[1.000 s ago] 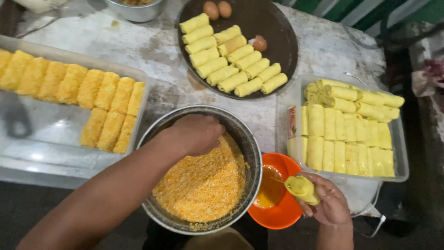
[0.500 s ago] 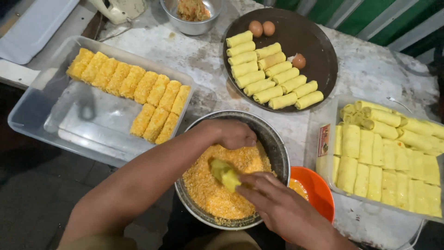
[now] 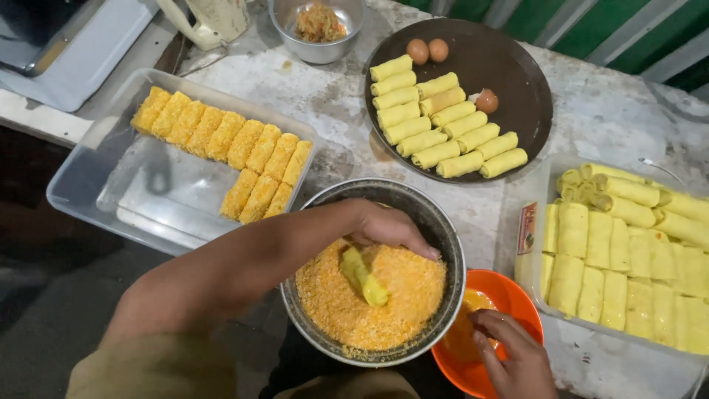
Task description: Dipping rolled food items into egg wash and then coating them with breadcrumbs on a production table.
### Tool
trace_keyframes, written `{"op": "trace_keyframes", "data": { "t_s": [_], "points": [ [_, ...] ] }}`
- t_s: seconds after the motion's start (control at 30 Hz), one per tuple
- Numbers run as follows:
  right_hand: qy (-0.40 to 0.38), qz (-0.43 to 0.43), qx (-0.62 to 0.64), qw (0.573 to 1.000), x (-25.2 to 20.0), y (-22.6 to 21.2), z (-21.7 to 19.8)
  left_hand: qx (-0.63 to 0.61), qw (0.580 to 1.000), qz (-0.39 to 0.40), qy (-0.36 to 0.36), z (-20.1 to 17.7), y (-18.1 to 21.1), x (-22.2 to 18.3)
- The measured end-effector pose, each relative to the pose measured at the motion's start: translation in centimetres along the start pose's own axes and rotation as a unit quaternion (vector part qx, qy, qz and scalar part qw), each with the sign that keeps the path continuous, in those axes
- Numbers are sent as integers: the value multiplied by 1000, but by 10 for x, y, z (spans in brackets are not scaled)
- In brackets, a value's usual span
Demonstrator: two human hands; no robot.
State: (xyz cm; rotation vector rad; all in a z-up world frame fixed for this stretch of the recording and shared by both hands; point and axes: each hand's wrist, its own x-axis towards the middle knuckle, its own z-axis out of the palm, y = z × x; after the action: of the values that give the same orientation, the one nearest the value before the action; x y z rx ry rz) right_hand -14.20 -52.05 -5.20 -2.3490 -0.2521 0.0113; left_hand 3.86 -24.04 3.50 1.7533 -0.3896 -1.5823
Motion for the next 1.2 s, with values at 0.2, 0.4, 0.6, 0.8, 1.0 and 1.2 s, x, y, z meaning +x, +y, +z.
{"op": "trace_keyframes", "data": {
  "t_s": [0.2, 0.4, 0.6, 0.8, 1.0, 1.2],
  "points": [
    [-70, 47, 5, 996, -2, 8, -6, 112, 985, 98, -91, 14, -11, -49],
    [-42, -34, 12, 998, 3, 1, -22, 272, 954, 105, 74, 24, -65, -26],
    [95, -20, 42, 994, 4, -5, -81, 331, 937, -64, 93, 29, -50, -8],
    [231, 141, -128, 954, -13, 52, -143, 346, 929, -68, 112, 24, -57, 14],
    [117, 359, -148, 914, 26, 64, -179, 259, 959, -77, 84, 12, -47, 13],
    [54, 450, -74, 888, 51, 48, -185, 204, 971, -106, 68, 16, -43, 10]
  ]
}}
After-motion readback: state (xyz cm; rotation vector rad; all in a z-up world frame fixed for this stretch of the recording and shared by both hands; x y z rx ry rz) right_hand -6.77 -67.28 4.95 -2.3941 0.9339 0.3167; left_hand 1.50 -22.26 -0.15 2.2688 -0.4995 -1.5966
